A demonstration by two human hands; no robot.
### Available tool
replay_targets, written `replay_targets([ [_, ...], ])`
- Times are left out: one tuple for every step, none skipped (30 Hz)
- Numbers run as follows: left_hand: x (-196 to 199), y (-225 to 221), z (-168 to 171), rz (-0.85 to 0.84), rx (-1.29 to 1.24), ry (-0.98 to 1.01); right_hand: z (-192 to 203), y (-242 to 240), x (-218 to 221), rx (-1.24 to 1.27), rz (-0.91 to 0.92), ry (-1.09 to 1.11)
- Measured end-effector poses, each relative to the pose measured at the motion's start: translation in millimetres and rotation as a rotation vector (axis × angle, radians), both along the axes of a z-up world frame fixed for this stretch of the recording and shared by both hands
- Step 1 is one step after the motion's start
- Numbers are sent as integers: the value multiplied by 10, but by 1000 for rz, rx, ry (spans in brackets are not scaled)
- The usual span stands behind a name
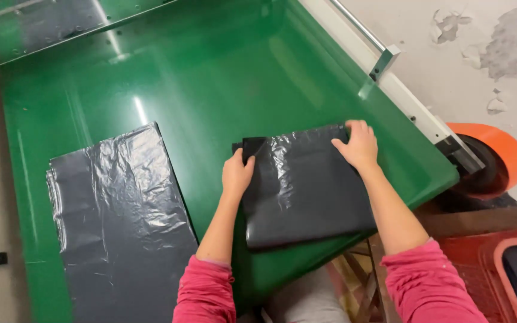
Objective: Folding black plastic bags on a conveyor belt and placing them into a red crate.
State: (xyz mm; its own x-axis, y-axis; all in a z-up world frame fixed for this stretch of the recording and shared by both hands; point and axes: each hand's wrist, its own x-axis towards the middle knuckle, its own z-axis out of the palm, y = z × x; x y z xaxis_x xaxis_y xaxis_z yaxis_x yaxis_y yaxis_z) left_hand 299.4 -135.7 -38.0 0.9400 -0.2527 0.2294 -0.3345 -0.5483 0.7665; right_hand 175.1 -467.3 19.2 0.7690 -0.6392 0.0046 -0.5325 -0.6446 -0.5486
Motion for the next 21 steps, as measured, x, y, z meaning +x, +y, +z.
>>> replay_targets([
  [-16,-6,55,1,29,23,35,7,82,-230,155,-170],
  [-74,4,92,-1,62,53,44,30,116,-455,310,-335],
  [-116,9,163,-2,72,61,37,28,223,-443,309,-328],
  [-152,9,241,-28,74,52,37,23,333,-453,410,-249],
  [-195,16,323,-54,75,43,39,26,435,-461,512,-170],
  [-228,43,302,-50,82,49,73,96,491,-453,517,-167],
  [-269,75,286,-36,89,-77,112,171,540,-381,472,72],
  [-294,70,278,-24,92,-206,172,211,599,-313,419,306],
  [-462,100,456,-22,94,-203,174,268,595,-311,422,308],
  [-601,118,648,32,84,-273,195,313,598,-375,421,351],
  [-743,142,838,86,73,-343,214,364,601,-438,419,394],
  [-796,81,695,79,77,-343,261,445,485,-432,414,395],
  [-845,31,540,-63,-212,135,298,537,373,-415,421,106],
  [-1000,-5,354,-193,-501,633,311,640,205,-391,434,-165],
  [-1004,84,336,-179,-503,652,441,771,-83,-382,446,-146],
  [-1001,172,315,-215,-817,945,590,896,-349,-313,511,-344],
  [-1003,262,292,-240,-1138,1232,749,1016,-614,-237,570,-541],
  [-1030,377,356,-236,-1144,1239,682,1048,-876,-237,573,-532],
  [-1059,488,422,-192,-1186,1301,621,1074,-1143,-239,541,-521],
  [-1105,611,481,-142,-1229,1367,563,1109,-1421,-239,511,-506],
  [-1163,675,406,-134,-1235,1378,490,1132,-1567,-237,515,-493],
])
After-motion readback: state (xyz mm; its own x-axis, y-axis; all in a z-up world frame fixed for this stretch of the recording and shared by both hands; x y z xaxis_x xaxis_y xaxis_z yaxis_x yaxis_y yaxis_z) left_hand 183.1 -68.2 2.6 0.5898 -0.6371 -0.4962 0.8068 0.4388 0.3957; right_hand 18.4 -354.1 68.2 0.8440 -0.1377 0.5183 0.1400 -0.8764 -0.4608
